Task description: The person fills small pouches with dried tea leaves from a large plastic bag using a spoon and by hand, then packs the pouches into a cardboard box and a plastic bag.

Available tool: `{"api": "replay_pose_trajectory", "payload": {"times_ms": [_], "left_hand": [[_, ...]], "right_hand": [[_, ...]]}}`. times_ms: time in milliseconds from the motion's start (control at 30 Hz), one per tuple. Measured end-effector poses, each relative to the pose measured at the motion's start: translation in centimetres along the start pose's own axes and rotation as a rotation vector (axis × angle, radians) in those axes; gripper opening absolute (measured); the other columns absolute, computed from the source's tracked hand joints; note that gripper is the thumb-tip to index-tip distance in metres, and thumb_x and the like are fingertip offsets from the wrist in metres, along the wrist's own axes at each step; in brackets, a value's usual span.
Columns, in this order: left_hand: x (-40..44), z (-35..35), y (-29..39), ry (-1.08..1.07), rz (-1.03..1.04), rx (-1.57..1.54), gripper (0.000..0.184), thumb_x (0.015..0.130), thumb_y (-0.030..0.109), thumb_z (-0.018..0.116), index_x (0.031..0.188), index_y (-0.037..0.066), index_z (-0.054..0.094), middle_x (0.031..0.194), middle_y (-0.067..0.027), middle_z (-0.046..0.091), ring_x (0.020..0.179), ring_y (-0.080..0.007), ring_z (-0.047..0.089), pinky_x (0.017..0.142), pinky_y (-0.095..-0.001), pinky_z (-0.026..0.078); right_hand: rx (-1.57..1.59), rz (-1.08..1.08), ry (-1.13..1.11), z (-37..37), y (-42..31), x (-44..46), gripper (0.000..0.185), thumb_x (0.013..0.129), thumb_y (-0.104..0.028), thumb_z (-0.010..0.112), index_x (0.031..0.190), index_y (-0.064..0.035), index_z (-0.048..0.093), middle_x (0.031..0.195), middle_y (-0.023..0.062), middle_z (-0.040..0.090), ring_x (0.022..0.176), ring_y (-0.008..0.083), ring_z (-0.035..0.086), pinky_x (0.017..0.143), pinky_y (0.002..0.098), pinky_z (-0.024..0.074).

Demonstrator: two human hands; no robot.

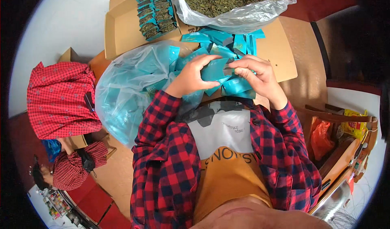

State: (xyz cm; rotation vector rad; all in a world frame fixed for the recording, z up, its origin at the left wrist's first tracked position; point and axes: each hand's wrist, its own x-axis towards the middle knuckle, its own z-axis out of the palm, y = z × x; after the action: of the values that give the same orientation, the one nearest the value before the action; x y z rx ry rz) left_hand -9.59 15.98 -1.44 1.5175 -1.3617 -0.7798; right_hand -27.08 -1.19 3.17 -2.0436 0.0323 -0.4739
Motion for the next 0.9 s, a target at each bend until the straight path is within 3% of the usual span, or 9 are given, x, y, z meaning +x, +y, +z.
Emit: {"api": "replay_pose_trajectory", "payload": {"times_ms": [167, 233, 300, 400, 533, 667, 767, 900], "left_hand": [[0.1, 0.1, 0.0, 0.172, 0.075, 0.218, 0.068, 0.066, 0.022, 0.084, 0.127, 0.008, 0.058, 0.119, -0.0118, 0.061, 0.11, -0.0299, 0.057, 0.096, -0.0388, 0.045], [0.0, 0.1, -0.2, 0.235, 0.123, 0.323, 0.065, 0.065, 0.023, 0.083, 0.123, 0.008, 0.059, 0.113, -0.0126, 0.062, 0.105, -0.0349, 0.057, 0.092, -0.0415, 0.045], [-0.1, 0.2, -0.3, 0.245, 0.142, 0.342, 0.065, 0.064, 0.024, 0.083, 0.123, 0.008, 0.059, 0.113, -0.0124, 0.062, 0.105, -0.0348, 0.057, 0.092, -0.0414, 0.045], [0.2, 0.0, -0.5, 0.259, 0.198, 0.391, 0.065, 0.064, 0.025, 0.085, 0.121, 0.007, 0.059, 0.112, -0.0121, 0.062, 0.105, -0.0345, 0.056, 0.092, -0.0414, 0.045], [-0.2, 0.4, -0.7, 0.344, 0.085, 0.18, 0.066, 0.065, 0.025, 0.087, 0.121, 0.006, 0.059, 0.113, -0.0118, 0.063, 0.106, -0.0312, 0.058, 0.093, -0.0396, 0.045], [-0.6, 0.2, -1.4, 0.402, -0.021, -0.023, 0.068, 0.067, 0.025, 0.088, 0.123, 0.003, 0.058, 0.115, -0.012, 0.063, 0.108, -0.0261, 0.059, 0.095, -0.0368, 0.046], [-0.8, 0.2, -1.9, 0.388, -0.053, -0.063, 0.068, 0.072, 0.015, 0.087, 0.128, 0.001, 0.052, 0.115, -0.0047, 0.061, 0.106, -0.0129, 0.057, 0.093, -0.0316, 0.047], [-1.1, 0.6, -2.8, 0.422, -0.072, -0.079, 0.069, 0.073, 0.014, 0.086, 0.13, 0.0, 0.05, 0.115, -0.0044, 0.06, 0.106, -0.0126, 0.057, 0.093, -0.0311, 0.047]], "right_hand": [[0.0, -0.046, -0.049, -0.4, -0.1, -0.1, 0.014, 0.09, -0.006, 0.066, 0.102, -0.0021, 0.071, 0.086, 0.0074, 0.067, 0.076, 0.0158, 0.063, 0.066, 0.0272, 0.0493], [0.124, 0.031, -0.029, -0.8, 0.0, -0.3, 0.014, 0.089, -0.004, 0.066, 0.102, -0.0012, 0.071, 0.087, 0.0074, 0.067, 0.076, 0.0151, 0.062, 0.065, 0.0268, 0.0488], [0.185, 0.07, -0.022, -0.8, 0.0, -0.5, 0.014, 0.089, -0.003, 0.067, 0.102, -0.0008, 0.071, 0.087, 0.0074, 0.067, 0.075, 0.0148, 0.062, 0.065, 0.0266, 0.0486], [0.024, -0.079, -0.017, -0.8, -0.3, -0.2, 0.016, 0.088, -0.004, 0.068, 0.103, -0.003, 0.072, 0.086, 0.0059, 0.067, 0.076, 0.0143, 0.063, 0.066, 0.0274, 0.0486], [0.016, 0.029, 0.195, -3.5, -0.5, -0.2, 0.015, 0.089, -0.003, 0.066, 0.103, -0.0024, 0.072, 0.085, 0.0055, 0.067, 0.074, 0.0119, 0.061, 0.063, 0.0255, 0.0477], [-0.047, -0.006, 0.409, -6.2, -1.3, 2.5, 0.015, 0.09, -0.003, 0.065, 0.104, -0.002, 0.071, 0.084, 0.0055, 0.067, 0.07, 0.011, 0.06, 0.061, 0.0245, 0.0473], [-0.359, -0.079, 0.52, -8.3, -2.0, 6.1, 0.015, 0.091, -0.005, 0.064, 0.104, -0.0025, 0.071, 0.086, 0.0081, 0.068, 0.071, 0.0141, 0.063, 0.063, 0.0258, 0.0495], [-0.565, -0.229, 0.492, -9.7, -0.7, 11.8, 0.014, 0.092, -0.01, 0.063, 0.102, -0.0035, 0.07, 0.09, 0.0115, 0.069, 0.076, 0.0228, 0.067, 0.067, 0.03, 0.0528]]}}
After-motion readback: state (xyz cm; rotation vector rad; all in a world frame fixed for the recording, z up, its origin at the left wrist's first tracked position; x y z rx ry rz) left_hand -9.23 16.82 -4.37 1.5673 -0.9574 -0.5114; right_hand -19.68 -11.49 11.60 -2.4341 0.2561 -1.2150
